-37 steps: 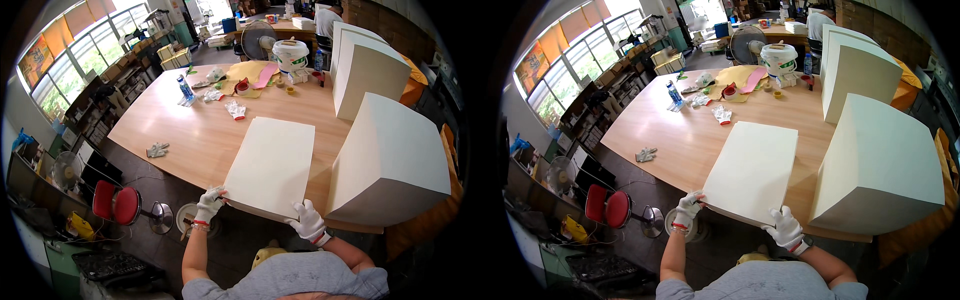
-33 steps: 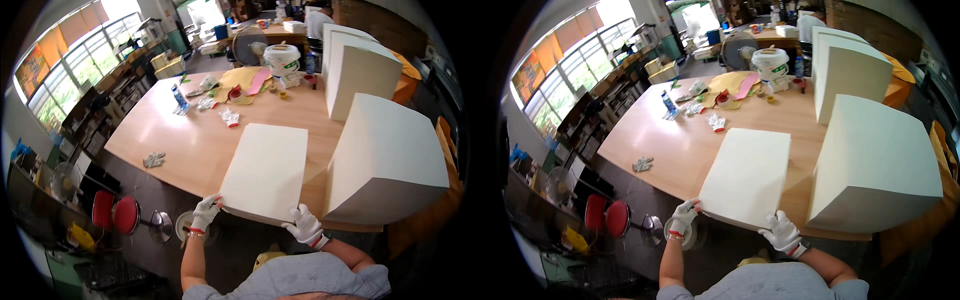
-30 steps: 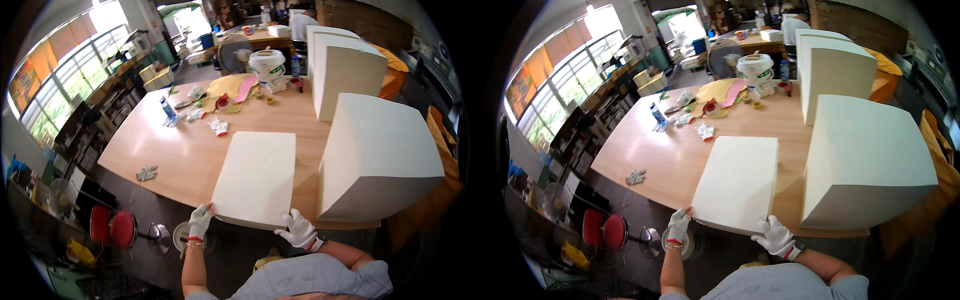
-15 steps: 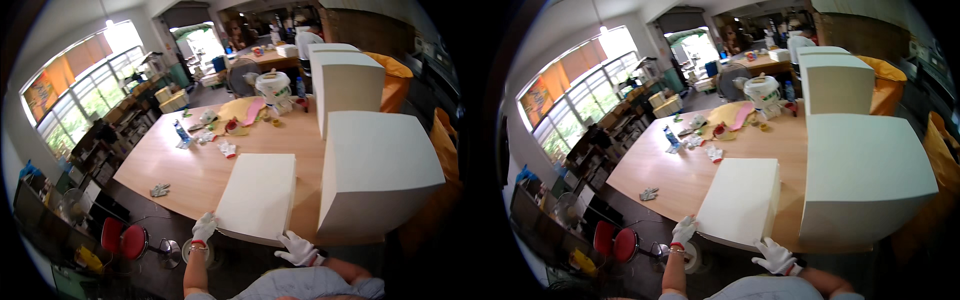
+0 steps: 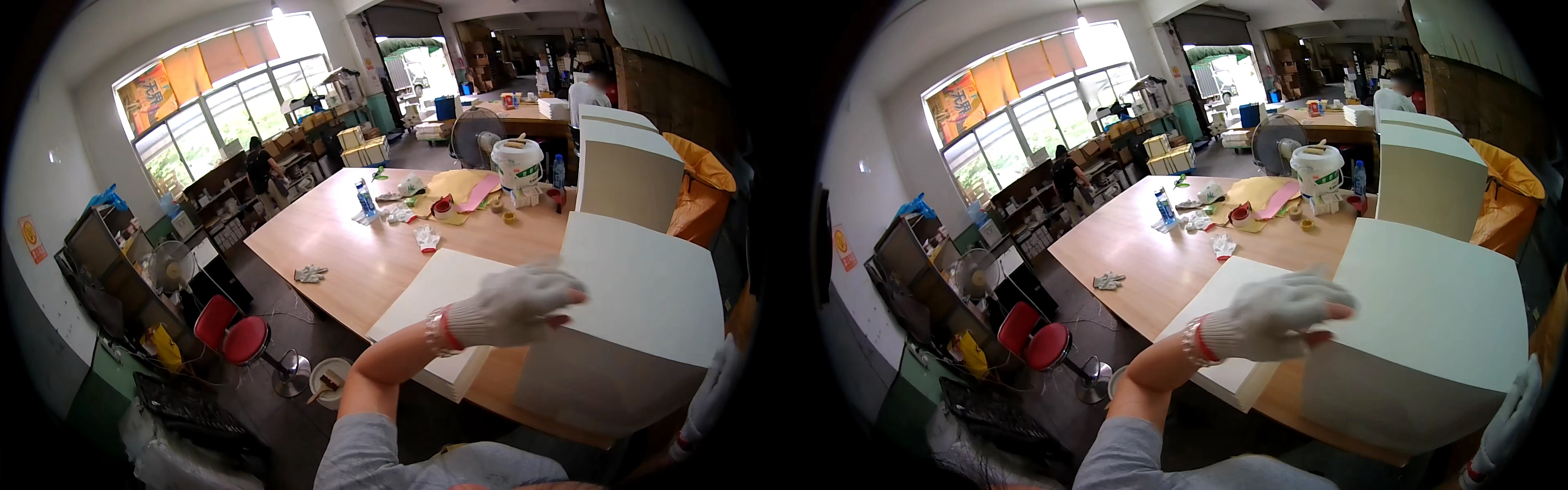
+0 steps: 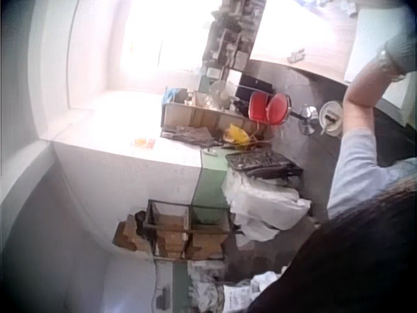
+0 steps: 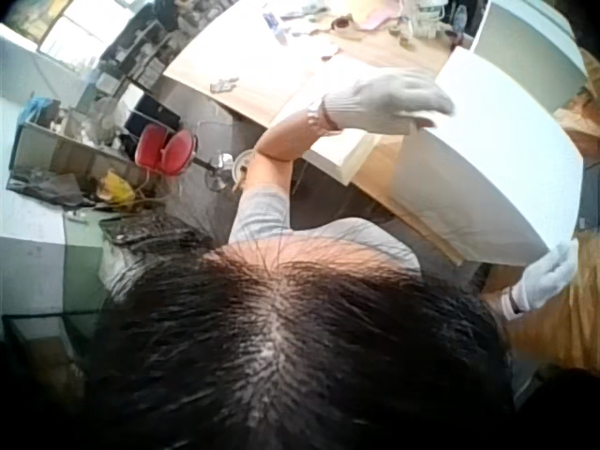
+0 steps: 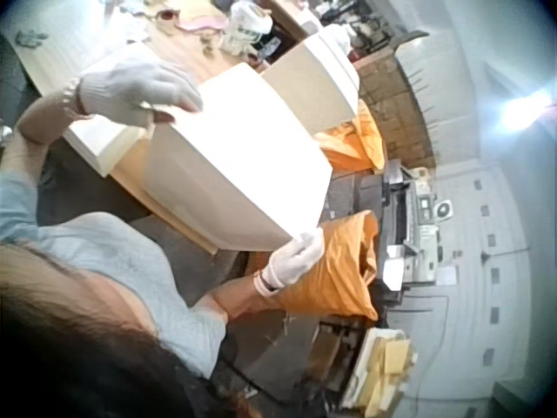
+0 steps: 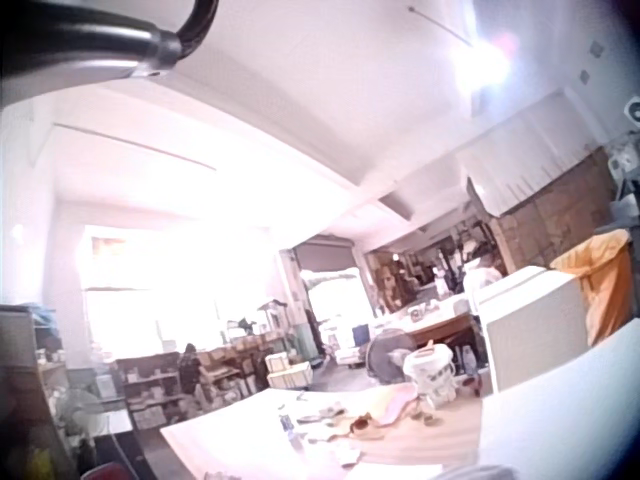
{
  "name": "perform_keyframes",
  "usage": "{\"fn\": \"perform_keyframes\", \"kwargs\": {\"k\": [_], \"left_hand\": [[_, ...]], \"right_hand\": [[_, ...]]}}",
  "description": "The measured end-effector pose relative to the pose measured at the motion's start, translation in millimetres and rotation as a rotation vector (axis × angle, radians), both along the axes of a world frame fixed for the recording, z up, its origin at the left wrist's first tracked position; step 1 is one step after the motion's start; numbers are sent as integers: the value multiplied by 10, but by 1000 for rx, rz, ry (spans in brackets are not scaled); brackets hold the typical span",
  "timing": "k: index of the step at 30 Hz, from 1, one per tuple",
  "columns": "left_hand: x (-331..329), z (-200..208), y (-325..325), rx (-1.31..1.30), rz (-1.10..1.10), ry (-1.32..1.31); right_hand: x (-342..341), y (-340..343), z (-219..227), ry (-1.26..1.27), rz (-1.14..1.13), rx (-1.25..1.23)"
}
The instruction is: The person repeatedly picks up individual white sheets of paper from a table and places them onto a growing stack. The person wears white gloves and handles the paper with both hands, aligning the sheets before adding them to the pile.
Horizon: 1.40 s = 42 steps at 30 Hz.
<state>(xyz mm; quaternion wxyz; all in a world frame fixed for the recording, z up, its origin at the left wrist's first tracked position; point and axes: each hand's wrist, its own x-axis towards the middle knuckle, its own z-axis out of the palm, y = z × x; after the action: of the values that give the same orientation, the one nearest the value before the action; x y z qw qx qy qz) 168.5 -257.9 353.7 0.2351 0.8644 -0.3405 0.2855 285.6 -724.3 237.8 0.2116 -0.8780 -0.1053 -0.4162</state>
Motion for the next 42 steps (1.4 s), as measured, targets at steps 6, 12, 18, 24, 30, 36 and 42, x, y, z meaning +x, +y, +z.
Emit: {"fn": "perform_keyframes", "kwargs": {"k": [6,12,18,24,30,36,42], "left_hand": [[491,474,-1361,431,-174,7],[1016,320,-1828,496,-112,335],[1193,293,-2088,574,-176,243],[1355,-8,-1993,337,-311,99],[1369,48,-1963,129,-402,445],[1270,121,-1951,126,-387,417],[1279,118,-1965,117,-323,506]], "right_hand": [[114,-324,-135,324,45,233],[193,-30,31,-549,-156,-246],[82,316,1037,-261,387,-15],[68,437,1080,-223,404,152],[227,372,839,-394,270,23],[208,370,789,-422,264,94],[212,344,783,-380,282,157]]}}
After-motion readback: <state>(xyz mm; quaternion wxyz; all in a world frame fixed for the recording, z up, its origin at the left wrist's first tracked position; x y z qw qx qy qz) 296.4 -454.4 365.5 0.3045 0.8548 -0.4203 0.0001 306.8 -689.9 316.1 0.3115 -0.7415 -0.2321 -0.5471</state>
